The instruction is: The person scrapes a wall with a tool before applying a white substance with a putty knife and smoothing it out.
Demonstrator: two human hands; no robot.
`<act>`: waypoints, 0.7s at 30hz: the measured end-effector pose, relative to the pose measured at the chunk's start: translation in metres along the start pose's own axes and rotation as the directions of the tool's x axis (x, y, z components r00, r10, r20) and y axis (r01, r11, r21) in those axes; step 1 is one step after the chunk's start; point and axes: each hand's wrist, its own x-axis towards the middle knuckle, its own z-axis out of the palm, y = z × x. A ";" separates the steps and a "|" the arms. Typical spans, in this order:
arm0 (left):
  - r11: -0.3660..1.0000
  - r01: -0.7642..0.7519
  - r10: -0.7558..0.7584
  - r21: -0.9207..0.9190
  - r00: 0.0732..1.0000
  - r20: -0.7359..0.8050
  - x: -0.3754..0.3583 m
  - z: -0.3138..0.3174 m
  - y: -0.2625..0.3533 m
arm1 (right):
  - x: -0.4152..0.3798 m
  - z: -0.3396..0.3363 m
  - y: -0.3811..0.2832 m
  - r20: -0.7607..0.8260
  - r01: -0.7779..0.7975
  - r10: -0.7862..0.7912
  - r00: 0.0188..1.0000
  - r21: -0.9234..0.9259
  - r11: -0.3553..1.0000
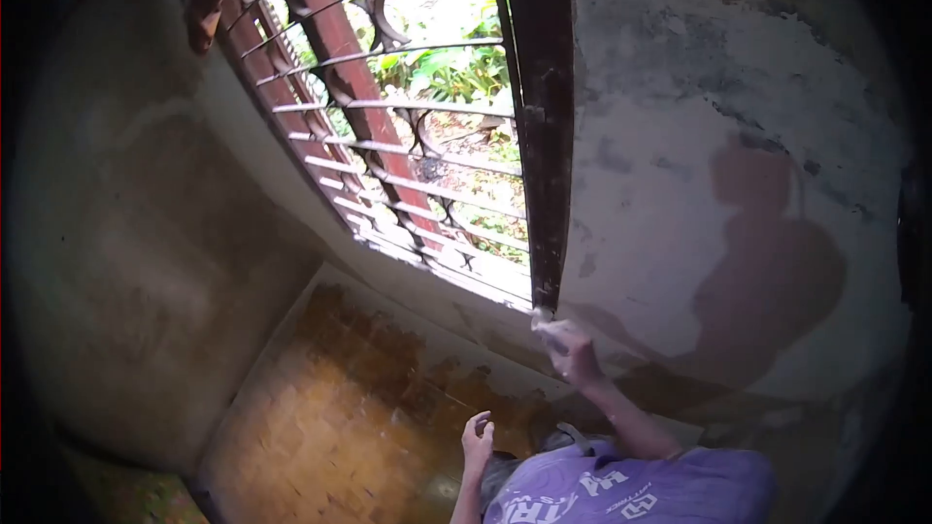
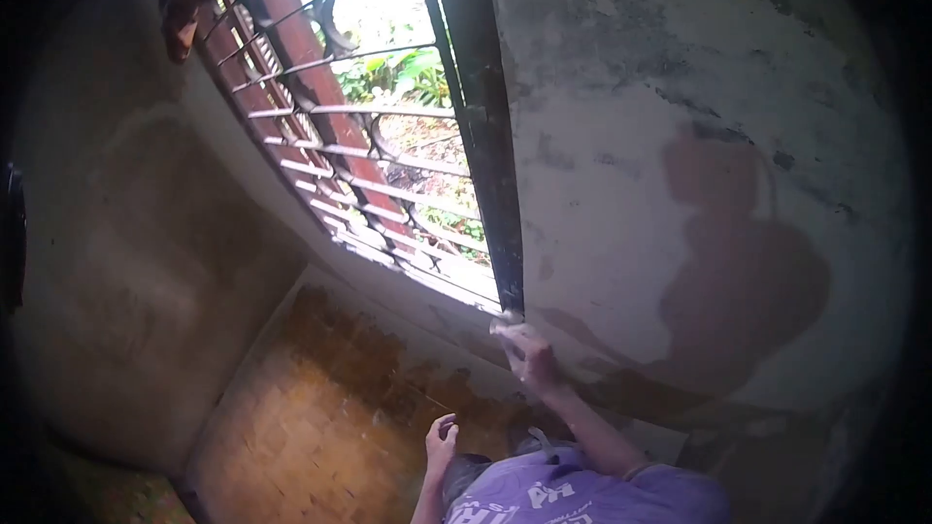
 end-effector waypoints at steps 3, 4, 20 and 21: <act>1.000 -0.028 0.028 -0.015 0.998 0.048 0.035 -0.004 0.004 | 0.087 -0.062 -0.079 -0.123 0.238 -0.264 0.957 -0.192 0.952; 1.000 -0.027 0.028 -0.013 0.996 0.082 0.043 -0.006 0.007 | 0.108 -0.081 -0.096 -0.148 0.288 -0.329 0.932 -0.244 0.926; 0.996 -0.080 0.045 0.048 0.867 0.496 0.210 -0.113 0.009 | 0.079 0.023 0.060 -0.310 -0.111 -0.382 0.871 -0.880 0.463; 0.997 -0.067 0.035 0.047 0.866 0.498 0.219 -0.119 0.005 | 0.055 0.049 0.058 -0.372 -0.185 -0.244 0.895 -0.810 0.557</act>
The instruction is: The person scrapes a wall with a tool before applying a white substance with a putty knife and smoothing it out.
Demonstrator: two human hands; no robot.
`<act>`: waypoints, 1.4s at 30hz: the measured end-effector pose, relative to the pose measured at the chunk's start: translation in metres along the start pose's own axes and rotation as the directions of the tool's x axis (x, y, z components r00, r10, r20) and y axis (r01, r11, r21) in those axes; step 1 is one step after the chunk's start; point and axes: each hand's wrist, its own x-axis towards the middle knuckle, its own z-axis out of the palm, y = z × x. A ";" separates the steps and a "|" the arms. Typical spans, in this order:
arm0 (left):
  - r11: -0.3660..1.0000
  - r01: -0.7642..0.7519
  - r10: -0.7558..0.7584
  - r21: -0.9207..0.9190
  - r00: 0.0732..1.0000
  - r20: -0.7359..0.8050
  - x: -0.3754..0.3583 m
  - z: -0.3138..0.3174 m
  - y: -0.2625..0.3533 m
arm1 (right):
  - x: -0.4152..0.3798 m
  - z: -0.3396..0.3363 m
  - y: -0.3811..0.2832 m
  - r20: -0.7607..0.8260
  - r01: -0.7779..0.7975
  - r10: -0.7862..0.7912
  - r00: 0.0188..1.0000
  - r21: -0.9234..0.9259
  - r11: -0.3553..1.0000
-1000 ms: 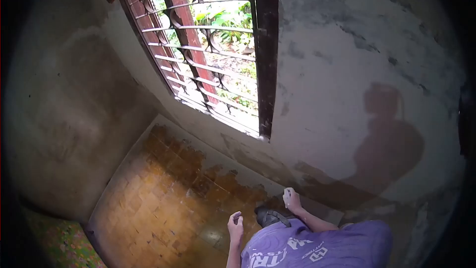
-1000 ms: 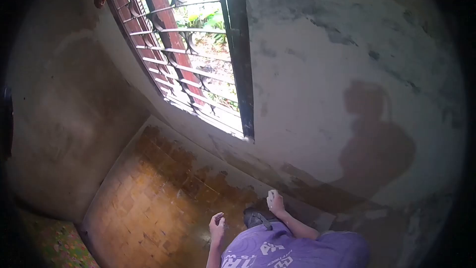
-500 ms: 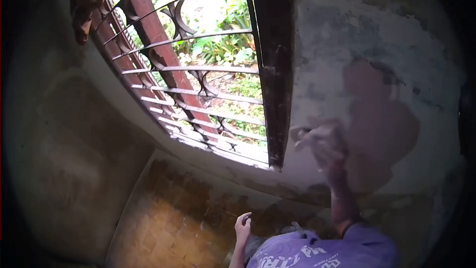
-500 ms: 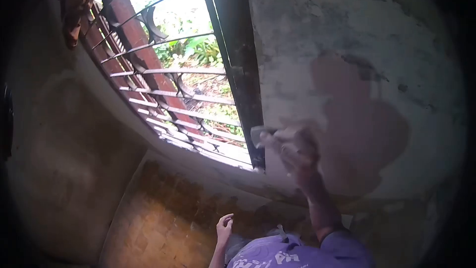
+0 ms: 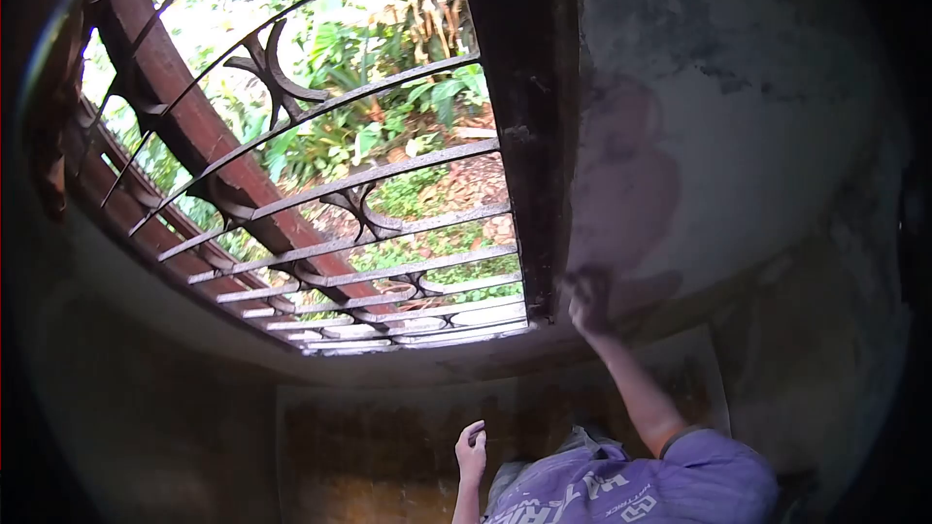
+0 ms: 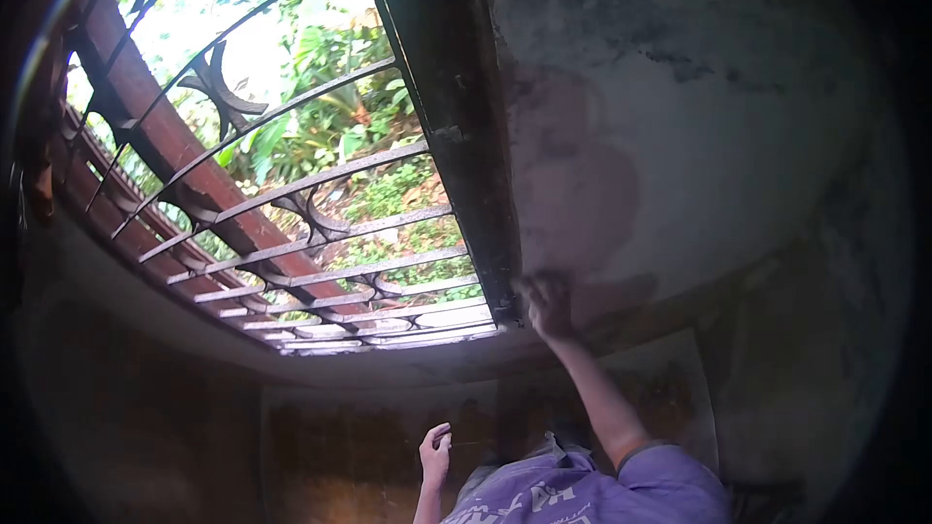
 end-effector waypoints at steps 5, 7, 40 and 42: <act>0.998 0.047 -0.044 -0.032 0.995 0.085 0.001 -0.034 0.000 | -0.195 0.001 -0.041 0.521 -0.495 0.335 0.785 0.203 0.845; 0.998 0.065 -0.061 -0.026 0.991 0.117 0.011 -0.042 -0.001 | -0.209 -0.015 -0.068 0.486 -0.576 0.433 0.760 0.192 0.795; 0.966 0.187 -0.176 -0.181 0.982 0.074 -0.004 0.020 0.019 | -0.022 -0.029 0.035 0.145 0.132 -0.134 0.980 0.026 0.991; 0.969 0.165 -0.153 -0.181 0.985 0.079 -0.003 0.025 0.019 | -0.038 -0.013 0.055 0.233 0.206 -0.203 0.951 0.010 0.979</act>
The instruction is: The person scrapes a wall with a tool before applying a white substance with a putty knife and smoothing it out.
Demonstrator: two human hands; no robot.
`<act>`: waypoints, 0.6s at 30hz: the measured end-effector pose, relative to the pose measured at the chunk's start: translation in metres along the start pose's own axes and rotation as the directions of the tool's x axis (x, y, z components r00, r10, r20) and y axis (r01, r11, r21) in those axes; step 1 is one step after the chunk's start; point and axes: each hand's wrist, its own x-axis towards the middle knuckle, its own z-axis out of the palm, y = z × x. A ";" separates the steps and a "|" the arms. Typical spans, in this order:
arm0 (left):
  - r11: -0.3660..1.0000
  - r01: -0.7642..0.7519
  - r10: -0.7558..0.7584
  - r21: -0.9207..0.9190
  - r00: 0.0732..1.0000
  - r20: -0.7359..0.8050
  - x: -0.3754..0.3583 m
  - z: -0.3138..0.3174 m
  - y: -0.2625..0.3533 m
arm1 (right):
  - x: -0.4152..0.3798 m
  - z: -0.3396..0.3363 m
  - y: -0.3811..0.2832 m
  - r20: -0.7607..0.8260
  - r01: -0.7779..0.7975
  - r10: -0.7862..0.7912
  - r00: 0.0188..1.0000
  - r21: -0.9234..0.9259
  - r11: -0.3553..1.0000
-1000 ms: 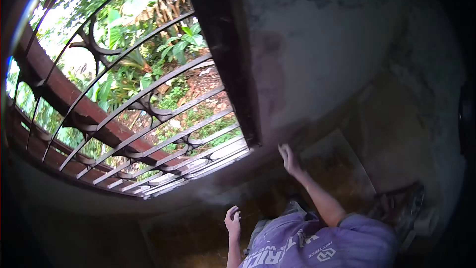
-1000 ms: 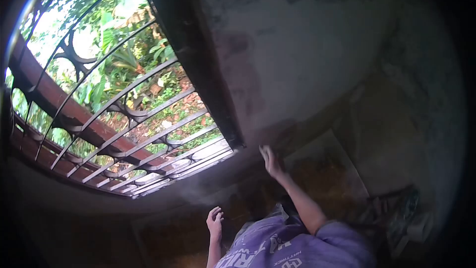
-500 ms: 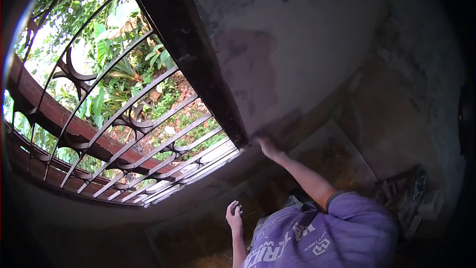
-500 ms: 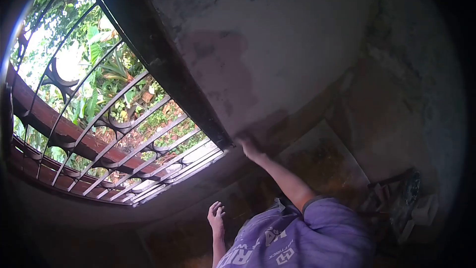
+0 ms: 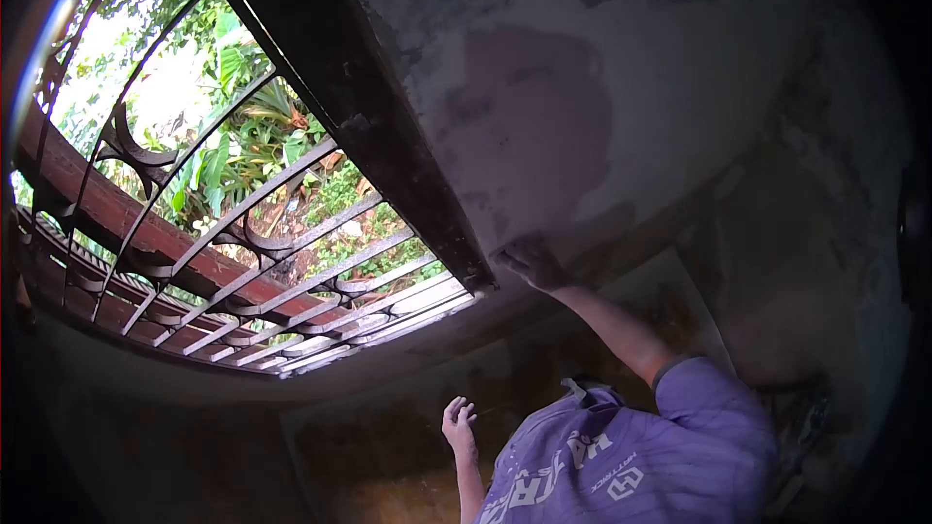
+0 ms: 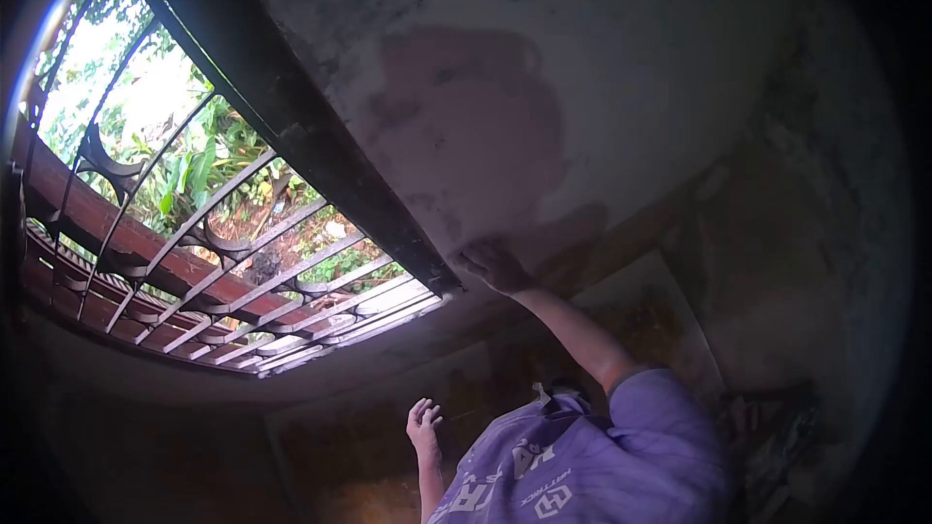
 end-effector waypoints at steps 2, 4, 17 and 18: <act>1.000 -0.011 0.011 -0.010 1.000 -0.001 -0.005 0.010 0.002 | -0.034 0.027 0.002 0.086 0.059 -0.061 0.994 0.023 0.998; 1.000 -0.007 0.007 0.005 1.000 -0.005 -0.005 0.011 -0.008 | -0.074 0.053 -0.005 0.211 -0.055 0.023 0.977 0.145 0.988; 0.999 0.041 -0.043 -0.027 0.997 -0.066 -0.020 0.029 -0.018 | -0.003 -0.034 -0.004 0.030 0.074 -0.078 0.996 0.111 0.991; 0.998 0.038 -0.041 -0.043 0.996 -0.076 -0.020 0.031 -0.017 | -0.009 -0.022 0.002 0.024 0.102 -0.103 0.994 0.047 0.994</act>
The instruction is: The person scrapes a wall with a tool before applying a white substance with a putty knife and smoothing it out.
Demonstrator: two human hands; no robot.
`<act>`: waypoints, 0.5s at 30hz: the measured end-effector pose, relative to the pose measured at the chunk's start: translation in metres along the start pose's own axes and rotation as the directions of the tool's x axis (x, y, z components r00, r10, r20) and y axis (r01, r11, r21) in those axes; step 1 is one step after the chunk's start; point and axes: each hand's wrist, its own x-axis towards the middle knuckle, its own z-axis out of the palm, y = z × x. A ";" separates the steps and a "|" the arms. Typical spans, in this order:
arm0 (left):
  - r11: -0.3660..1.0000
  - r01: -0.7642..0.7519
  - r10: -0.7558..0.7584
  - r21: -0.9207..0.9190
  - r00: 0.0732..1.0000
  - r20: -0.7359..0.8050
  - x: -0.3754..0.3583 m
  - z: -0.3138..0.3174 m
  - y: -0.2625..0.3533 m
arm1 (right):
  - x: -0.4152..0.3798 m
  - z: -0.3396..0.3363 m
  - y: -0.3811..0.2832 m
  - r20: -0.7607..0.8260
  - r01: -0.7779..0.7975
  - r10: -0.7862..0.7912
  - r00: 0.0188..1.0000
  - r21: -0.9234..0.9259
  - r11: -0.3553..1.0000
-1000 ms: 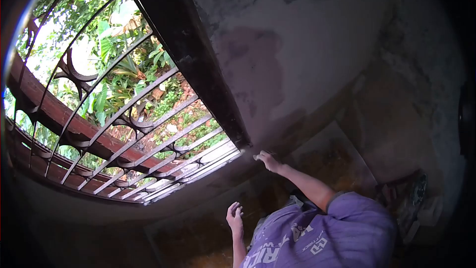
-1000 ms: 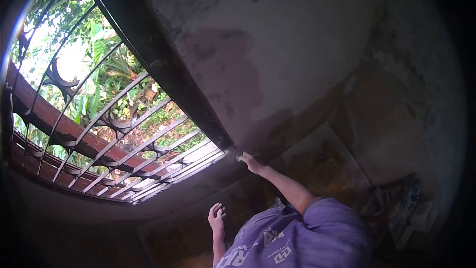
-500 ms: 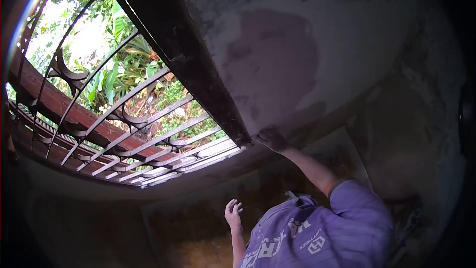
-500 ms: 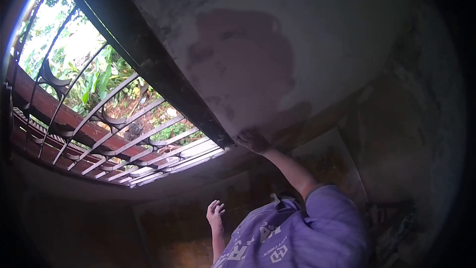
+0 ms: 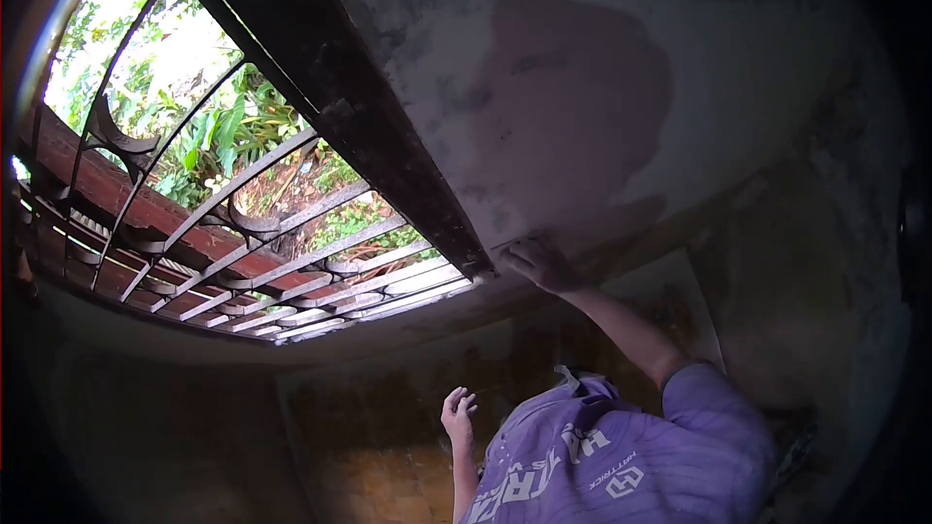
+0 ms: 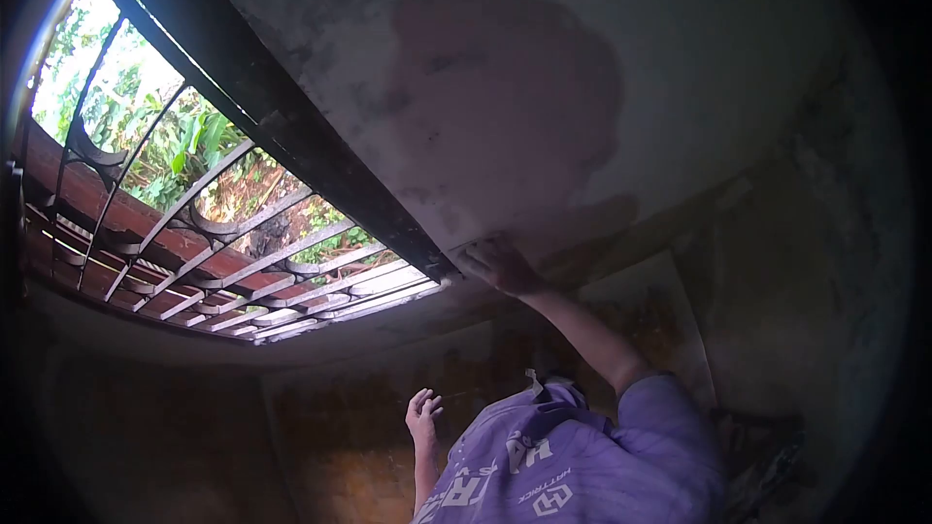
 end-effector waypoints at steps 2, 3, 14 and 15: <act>1.000 0.016 -0.016 0.003 1.000 -0.006 -0.004 0.004 0.004 | -0.028 0.045 0.014 -0.004 0.053 -0.054 0.999 -0.132 0.990; 1.000 0.021 -0.021 0.003 1.000 -0.009 -0.004 0.006 0.006 | -0.042 0.066 0.016 0.100 0.035 -0.027 0.995 -0.076 0.997; 0.998 0.026 -0.029 -0.051 0.998 -0.058 -0.013 -0.008 -0.009 | -0.152 0.097 -0.076 0.485 -0.309 0.185 0.855 0.188 0.932; 0.998 0.039 -0.042 -0.048 0.997 -0.064 -0.014 -0.010 -0.011 | -0.134 0.090 -0.076 0.318 -0.241 0.148 0.936 0.277 0.930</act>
